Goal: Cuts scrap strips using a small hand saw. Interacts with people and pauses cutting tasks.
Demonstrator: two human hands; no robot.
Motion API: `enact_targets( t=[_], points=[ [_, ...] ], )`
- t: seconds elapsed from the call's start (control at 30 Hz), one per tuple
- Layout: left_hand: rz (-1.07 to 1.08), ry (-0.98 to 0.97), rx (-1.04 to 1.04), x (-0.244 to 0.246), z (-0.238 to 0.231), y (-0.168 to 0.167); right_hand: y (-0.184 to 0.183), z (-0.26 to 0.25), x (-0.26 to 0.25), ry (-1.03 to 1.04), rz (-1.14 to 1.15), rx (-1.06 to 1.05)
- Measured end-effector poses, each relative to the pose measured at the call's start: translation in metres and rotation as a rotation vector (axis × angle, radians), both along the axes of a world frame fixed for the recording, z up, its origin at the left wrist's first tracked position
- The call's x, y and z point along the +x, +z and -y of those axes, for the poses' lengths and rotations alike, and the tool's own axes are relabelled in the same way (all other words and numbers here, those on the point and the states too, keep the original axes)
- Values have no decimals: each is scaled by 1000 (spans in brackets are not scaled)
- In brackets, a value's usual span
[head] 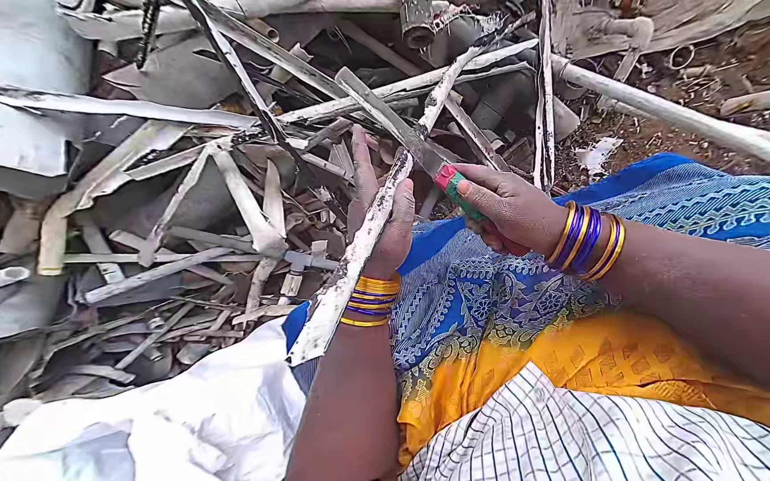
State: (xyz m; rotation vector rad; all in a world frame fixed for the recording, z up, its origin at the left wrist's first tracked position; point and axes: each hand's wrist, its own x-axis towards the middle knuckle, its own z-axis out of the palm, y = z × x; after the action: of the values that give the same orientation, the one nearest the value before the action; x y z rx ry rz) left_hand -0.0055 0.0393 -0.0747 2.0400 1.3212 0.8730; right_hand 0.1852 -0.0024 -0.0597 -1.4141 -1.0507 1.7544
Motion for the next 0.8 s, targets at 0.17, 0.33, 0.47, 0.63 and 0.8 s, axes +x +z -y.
enact_targets(
  t=[0.17, 0.33, 0.47, 0.63, 0.8],
  points=[
    [-158, -55, 9, -2, 0, -5, -5, -16, -1, -96, 81, -90],
    [-201, -112, 85, -12, 0, -12, -5, -8, -1, -30, 93, -33],
    [-265, -151, 173, -8, 5, -11, -2, -13, 2, -75, 94, -100],
    [-326, -139, 175, -10, 6, -5, 17, 8, 4, 50, 74, -109],
    [-317, -242, 289, 2, 8, -6, 4, -14, 11, -67, 148, -134]
  ],
)
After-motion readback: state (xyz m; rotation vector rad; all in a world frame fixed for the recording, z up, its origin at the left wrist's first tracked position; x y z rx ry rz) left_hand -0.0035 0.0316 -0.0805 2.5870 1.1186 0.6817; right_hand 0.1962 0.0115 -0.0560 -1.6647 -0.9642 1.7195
